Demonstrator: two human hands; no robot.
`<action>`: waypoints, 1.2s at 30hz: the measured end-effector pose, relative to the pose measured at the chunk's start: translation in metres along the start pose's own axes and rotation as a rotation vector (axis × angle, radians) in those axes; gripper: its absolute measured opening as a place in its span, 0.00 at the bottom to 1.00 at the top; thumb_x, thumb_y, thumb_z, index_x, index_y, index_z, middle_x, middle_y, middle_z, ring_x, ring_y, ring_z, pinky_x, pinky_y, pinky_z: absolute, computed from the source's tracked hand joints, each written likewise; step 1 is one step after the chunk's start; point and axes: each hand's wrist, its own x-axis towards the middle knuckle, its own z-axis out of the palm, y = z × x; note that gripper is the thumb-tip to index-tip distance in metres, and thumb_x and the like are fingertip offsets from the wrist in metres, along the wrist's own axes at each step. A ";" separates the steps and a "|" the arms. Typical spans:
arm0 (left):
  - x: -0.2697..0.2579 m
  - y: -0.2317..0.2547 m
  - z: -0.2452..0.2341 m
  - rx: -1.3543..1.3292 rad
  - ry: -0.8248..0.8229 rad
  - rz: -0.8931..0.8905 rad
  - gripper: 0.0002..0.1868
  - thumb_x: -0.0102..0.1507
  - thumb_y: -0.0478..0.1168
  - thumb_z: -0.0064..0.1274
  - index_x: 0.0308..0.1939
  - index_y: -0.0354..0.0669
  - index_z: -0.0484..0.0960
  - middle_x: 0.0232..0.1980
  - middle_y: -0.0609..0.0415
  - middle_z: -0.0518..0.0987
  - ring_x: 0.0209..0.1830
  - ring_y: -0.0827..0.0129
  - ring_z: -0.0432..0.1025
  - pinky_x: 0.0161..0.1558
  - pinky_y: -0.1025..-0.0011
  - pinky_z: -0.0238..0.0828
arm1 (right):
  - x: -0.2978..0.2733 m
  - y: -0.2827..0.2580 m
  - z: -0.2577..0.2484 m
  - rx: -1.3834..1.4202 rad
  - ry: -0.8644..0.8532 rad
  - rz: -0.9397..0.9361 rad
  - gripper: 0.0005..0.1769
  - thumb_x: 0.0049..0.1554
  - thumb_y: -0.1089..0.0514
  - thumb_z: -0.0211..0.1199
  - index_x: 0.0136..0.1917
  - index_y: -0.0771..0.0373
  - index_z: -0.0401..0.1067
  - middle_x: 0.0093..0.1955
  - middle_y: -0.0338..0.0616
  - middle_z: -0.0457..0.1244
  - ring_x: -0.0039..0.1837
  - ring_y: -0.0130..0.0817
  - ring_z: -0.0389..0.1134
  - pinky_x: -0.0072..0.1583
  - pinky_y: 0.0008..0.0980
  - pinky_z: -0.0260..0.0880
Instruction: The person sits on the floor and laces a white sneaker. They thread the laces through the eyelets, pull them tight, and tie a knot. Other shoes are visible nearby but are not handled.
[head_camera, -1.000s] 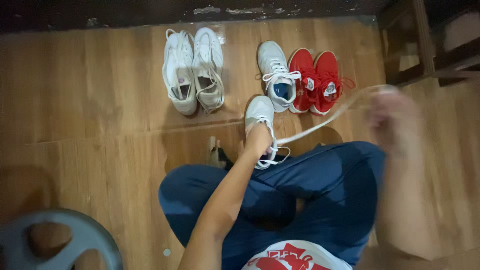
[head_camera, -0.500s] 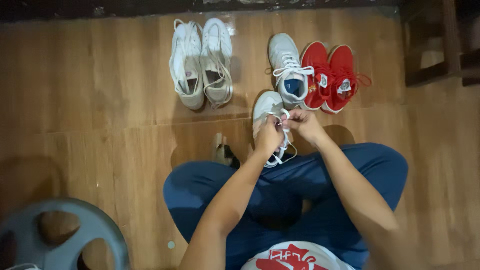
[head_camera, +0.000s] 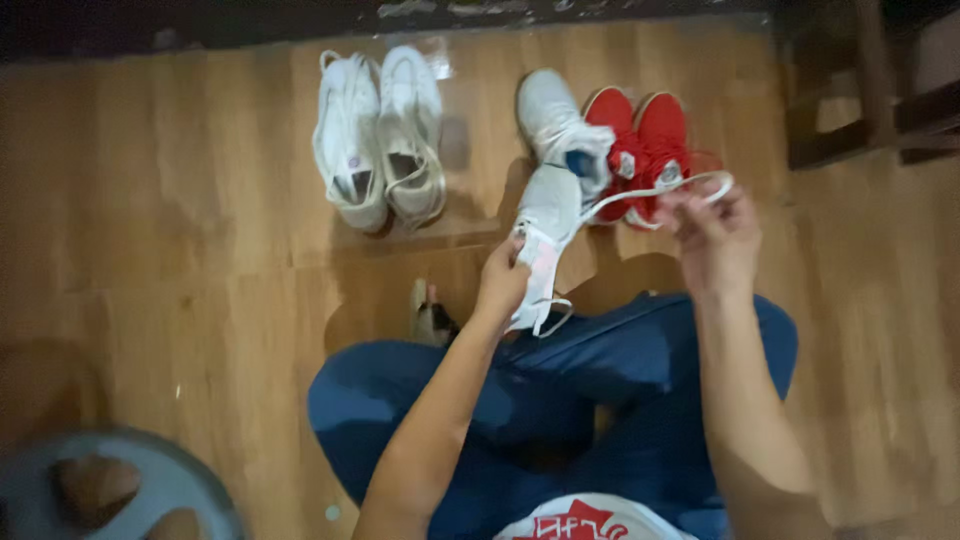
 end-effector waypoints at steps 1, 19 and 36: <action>-0.010 0.003 -0.002 -0.039 -0.016 -0.026 0.25 0.59 0.30 0.50 0.62 0.33 0.79 0.49 0.43 0.82 0.46 0.64 0.76 0.49 0.70 0.73 | -0.012 -0.004 0.008 -0.053 -0.029 -0.009 0.11 0.64 0.71 0.60 0.57 0.61 0.67 0.54 0.42 0.66 0.58 0.42 0.74 0.57 0.43 0.79; -0.062 0.074 0.026 -0.300 -0.096 0.171 0.23 0.64 0.28 0.53 0.63 0.32 0.71 0.47 0.53 0.77 0.43 0.74 0.75 0.45 0.76 0.74 | -0.073 0.051 0.056 -0.530 -0.274 -0.257 0.11 0.62 0.74 0.63 0.57 0.69 0.70 0.61 0.48 0.68 0.65 0.33 0.69 0.68 0.33 0.70; -0.088 0.134 0.011 0.025 -0.049 0.368 0.21 0.61 0.27 0.54 0.59 0.36 0.74 0.47 0.45 0.77 0.44 0.61 0.77 0.44 0.69 0.77 | -0.073 0.039 0.056 -0.582 -0.291 -0.245 0.15 0.61 0.74 0.63 0.61 0.69 0.70 0.61 0.45 0.68 0.61 0.28 0.70 0.65 0.29 0.71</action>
